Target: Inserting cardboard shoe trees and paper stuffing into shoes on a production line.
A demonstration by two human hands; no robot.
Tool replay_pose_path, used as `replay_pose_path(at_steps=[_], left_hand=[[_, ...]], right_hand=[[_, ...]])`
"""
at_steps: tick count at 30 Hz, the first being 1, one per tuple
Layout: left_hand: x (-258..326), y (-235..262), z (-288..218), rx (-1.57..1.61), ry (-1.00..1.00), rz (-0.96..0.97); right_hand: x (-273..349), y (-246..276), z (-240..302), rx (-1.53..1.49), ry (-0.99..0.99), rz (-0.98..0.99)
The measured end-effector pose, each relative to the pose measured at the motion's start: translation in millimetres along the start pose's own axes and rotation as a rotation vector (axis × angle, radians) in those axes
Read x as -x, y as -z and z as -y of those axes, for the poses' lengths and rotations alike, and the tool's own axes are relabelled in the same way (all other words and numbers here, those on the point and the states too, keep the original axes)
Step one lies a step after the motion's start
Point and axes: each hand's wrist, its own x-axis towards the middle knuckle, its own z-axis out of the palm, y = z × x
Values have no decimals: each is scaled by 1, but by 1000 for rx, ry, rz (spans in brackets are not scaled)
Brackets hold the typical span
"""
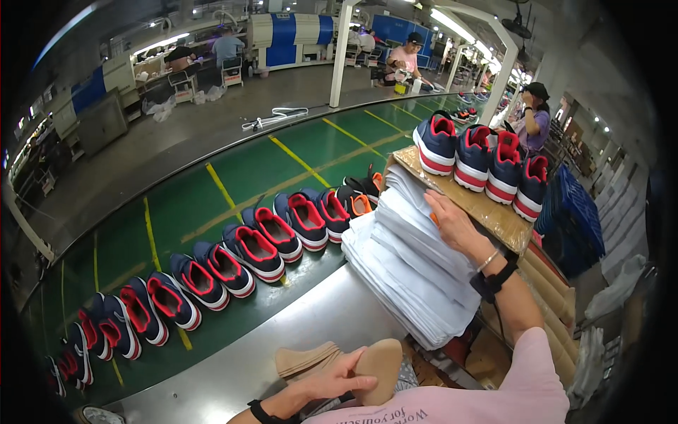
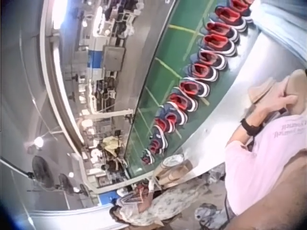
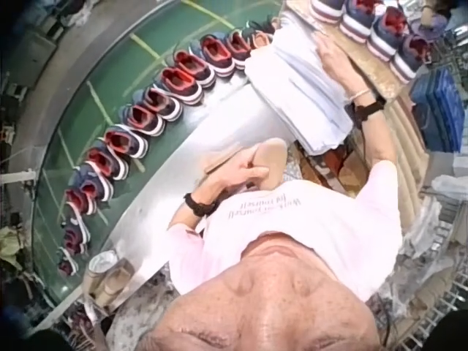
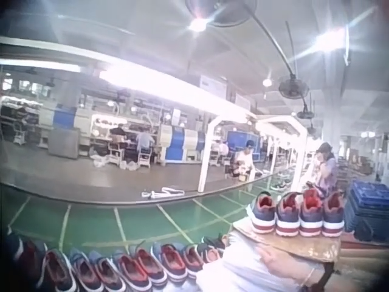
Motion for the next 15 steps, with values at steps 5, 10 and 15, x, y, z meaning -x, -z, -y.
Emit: replay_pose_path(at_steps=[5,10,15], left_hand=[[14,2,11,154,-63,16],[5,19,-6,139,-168,-262],[-61,58,-36,-139,-684,-976]], right_hand=[[14,-37,-51,-113,-510,125],[0,-45,-25,-389,-803,-79],[-23,-19,157,-1555,-819,-114]])
